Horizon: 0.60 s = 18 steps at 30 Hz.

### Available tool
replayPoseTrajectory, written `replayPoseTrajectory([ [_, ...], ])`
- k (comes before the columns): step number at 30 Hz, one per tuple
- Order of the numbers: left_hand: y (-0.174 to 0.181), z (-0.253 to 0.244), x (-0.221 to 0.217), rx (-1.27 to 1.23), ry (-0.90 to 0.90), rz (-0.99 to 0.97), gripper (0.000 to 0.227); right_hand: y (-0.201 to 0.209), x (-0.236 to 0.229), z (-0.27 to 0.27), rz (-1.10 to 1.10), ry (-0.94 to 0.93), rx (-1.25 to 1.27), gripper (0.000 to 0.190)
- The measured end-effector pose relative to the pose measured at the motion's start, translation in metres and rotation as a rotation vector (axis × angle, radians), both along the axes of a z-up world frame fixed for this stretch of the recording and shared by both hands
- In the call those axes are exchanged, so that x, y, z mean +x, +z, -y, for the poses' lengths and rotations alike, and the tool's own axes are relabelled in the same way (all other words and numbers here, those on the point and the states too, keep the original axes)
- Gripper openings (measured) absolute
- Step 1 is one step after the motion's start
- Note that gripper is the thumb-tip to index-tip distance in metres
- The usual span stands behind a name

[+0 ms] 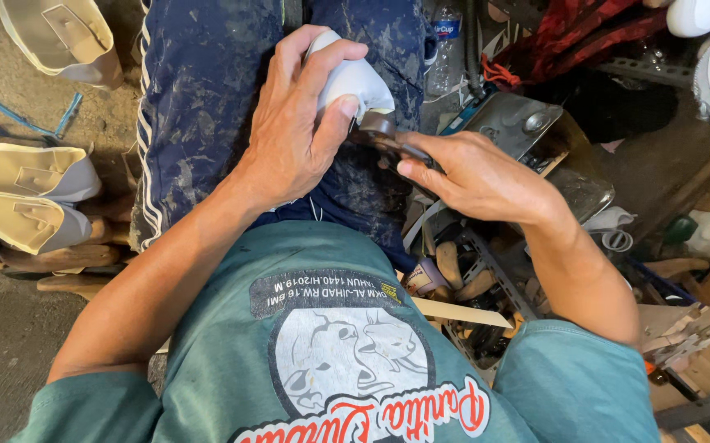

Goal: The person uses a hammer and a curved metal tool to repeatedly strike and shape the sole of a white shoe held in their lap. They rotate the shoe to work on different sections of the sole and heel throughout the process.

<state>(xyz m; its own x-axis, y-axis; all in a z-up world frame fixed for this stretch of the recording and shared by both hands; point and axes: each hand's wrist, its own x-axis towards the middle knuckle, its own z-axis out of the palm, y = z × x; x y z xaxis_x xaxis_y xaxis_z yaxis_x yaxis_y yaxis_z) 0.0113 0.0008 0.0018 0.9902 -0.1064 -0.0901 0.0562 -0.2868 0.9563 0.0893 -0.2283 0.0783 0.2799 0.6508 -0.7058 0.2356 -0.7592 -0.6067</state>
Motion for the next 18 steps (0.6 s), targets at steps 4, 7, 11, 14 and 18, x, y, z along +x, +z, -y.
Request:
replayPoseTrajectory([
  [4, -0.001, -0.001, 0.001, -0.025, 0.002, -0.004, 0.044, -0.009, 0.020, 0.002, -0.101, -0.002, 0.069, 0.028],
  [7, -0.001, -0.002, 0.002, -0.035, 0.004, 0.009, 0.046, -0.007, 0.018, 0.002, -0.122, -0.061, 0.079, 0.026],
  [11, 0.001, 0.000, 0.001, 0.004, 0.006, 0.015, 0.042, -0.005, -0.019, 0.005, 0.115, -0.144, 0.128, 0.015],
  [14, 0.001, 0.006, -0.005, 0.081, -0.020, 0.002, 0.042, -0.001, -0.032, 0.014, 0.136, -0.118, 0.040, 0.021],
  [18, 0.002, 0.009, -0.009, 0.106, -0.023, 0.009, 0.042, 0.004, -0.038, 0.012, 0.125, -0.127, 0.001, 0.023],
])
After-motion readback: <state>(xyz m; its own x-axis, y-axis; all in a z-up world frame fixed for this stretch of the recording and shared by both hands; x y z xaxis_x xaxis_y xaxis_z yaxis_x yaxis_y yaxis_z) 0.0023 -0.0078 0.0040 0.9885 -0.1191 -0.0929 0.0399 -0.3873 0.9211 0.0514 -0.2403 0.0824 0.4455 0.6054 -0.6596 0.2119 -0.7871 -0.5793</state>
